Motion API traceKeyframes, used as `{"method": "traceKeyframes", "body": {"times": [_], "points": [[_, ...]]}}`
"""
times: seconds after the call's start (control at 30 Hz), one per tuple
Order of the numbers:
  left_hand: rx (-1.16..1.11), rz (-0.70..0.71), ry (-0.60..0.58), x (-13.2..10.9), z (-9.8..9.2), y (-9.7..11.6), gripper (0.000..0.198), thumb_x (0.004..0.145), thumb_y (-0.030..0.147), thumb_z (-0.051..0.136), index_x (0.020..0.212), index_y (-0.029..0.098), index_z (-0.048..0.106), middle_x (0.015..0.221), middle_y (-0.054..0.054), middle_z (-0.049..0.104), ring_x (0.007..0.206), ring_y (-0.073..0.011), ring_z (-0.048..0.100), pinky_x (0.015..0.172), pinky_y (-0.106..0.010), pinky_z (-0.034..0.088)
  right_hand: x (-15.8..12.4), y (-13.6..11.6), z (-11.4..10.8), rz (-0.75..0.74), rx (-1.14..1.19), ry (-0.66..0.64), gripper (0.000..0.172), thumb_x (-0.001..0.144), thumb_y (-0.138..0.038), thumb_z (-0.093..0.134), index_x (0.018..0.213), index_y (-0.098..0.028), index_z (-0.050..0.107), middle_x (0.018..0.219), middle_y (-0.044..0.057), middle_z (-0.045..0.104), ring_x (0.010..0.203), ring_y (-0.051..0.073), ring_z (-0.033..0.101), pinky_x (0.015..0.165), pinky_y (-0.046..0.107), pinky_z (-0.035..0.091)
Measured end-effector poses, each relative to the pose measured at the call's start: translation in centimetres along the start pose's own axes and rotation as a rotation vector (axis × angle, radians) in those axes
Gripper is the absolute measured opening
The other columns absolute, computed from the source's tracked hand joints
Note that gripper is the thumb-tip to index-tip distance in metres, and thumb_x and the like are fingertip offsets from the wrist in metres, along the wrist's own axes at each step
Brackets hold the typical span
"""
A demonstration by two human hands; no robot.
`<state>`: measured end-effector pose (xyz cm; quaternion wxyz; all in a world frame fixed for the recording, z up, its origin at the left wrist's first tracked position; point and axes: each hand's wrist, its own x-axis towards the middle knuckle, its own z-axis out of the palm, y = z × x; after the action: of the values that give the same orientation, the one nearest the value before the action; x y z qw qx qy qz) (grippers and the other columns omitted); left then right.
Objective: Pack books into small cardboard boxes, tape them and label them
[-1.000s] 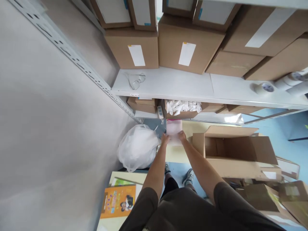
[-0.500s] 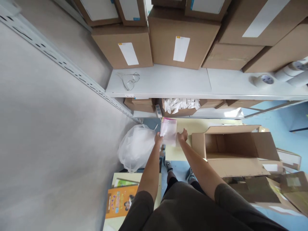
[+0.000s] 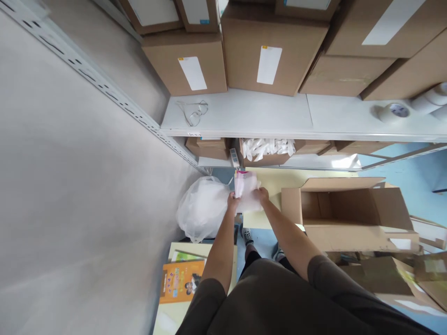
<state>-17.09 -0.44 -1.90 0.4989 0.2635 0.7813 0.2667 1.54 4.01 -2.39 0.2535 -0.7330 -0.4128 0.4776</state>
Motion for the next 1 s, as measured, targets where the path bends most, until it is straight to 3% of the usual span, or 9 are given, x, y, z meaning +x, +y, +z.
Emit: {"method": "traceKeyframes", "body": {"times": [0.17,0.37,0.5,0.6,0.67,0.77,0.87,1.0], "points": [[-0.259,0.066,-0.049,-2.7,-3.2,0.8,0.052,0.064,0.025,0.081,0.114,0.019,0.07,0.078,0.0,0.073,0.074,-0.021,0.072,0.077,-0.033,0.057,-1.0,-3.2,0.6,0.086,0.006,0.043,0.018,0.068,-0.032,0.069,0.082,-0.024,0.062,0.073,0.0,0.068,0.072,0.024,0.066,0.072,0.037,0.057],[-0.383,0.244,-0.02,-6.3,-9.2,5.1,0.066,0.064,0.025,0.08,0.128,0.019,0.065,0.086,-0.001,0.076,0.081,-0.0201,0.074,0.079,-0.031,0.058,-4.3,-10.7,0.6,-0.098,0.2,-0.04,0.043,0.069,-0.034,0.069,0.111,-0.022,0.066,0.101,0.006,0.077,0.09,0.028,0.073,0.082,0.042,0.061],[-0.361,0.358,-0.066,-9.5,-12.1,9.2,0.078,0.064,0.023,0.085,0.139,0.02,0.063,0.094,-0.004,0.079,0.089,-0.0223,0.076,0.085,-0.033,0.06,-7.5,-14.2,-1.1,-0.251,0.309,-0.084,0.038,0.072,-0.03,0.065,0.109,-0.022,0.068,0.103,0.006,0.078,0.099,0.029,0.073,0.09,0.043,0.061],[-0.406,0.469,-0.087,-12.4,-12.3,11.4,0.076,0.06,0.025,0.09,0.132,0.021,0.067,0.105,-0.005,0.08,0.095,-0.0227,0.076,0.087,-0.032,0.06,-9.2,-15.3,-4.2,-0.348,0.359,-0.051,0.038,0.071,-0.025,0.063,0.109,-0.023,0.07,0.104,0.006,0.078,0.104,0.03,0.071,0.098,0.045,0.06],[-0.426,0.541,-0.103,-14.3,-11.3,12.4,0.067,0.061,0.03,0.092,0.124,0.021,0.071,0.109,-0.005,0.08,0.097,-0.022,0.075,0.086,-0.031,0.06,-9.7,-15.6,-7.4,-0.415,0.378,-0.037,0.039,0.071,-0.023,0.062,0.109,-0.022,0.071,0.106,0.005,0.078,0.105,0.03,0.071,0.101,0.045,0.059],[-0.424,0.578,-0.157,-17.2,-8.0,13.8,0.054,0.069,0.045,0.091,0.113,0.019,0.075,0.106,-0.007,0.079,0.093,-0.0216,0.074,0.081,-0.03,0.06,-9.6,-15.6,-13.9,-0.546,0.371,-0.037,0.04,0.07,-0.02,0.06,0.108,-0.02,0.073,0.11,0.006,0.078,0.107,0.031,0.071,0.104,0.044,0.057],[-0.431,0.563,-0.233,-20.6,-2.8,15.2,0.061,0.07,0.051,0.093,0.119,0.019,0.075,0.108,-0.009,0.08,0.097,-0.0245,0.075,0.082,-0.034,0.061,-9.3,-14.6,-21.8,-0.667,0.32,-0.036,0.043,0.068,-0.017,0.059,0.108,-0.018,0.075,0.112,0.006,0.078,0.109,0.032,0.071,0.106,0.044,0.055],[-0.375,0.516,-0.355,-25.8,5.9,16.5,0.071,0.068,0.051,0.094,0.128,0.019,0.072,0.108,-0.011,0.08,0.101,-0.0283,0.076,0.085,-0.039,0.062,-9.3,-11.3,-32.7,-0.716,0.195,-0.037,0.041,0.07,-0.015,0.057,0.105,-0.018,0.077,0.108,0.005,0.08,0.106,0.033,0.071,0.105,0.045,0.055]]}}
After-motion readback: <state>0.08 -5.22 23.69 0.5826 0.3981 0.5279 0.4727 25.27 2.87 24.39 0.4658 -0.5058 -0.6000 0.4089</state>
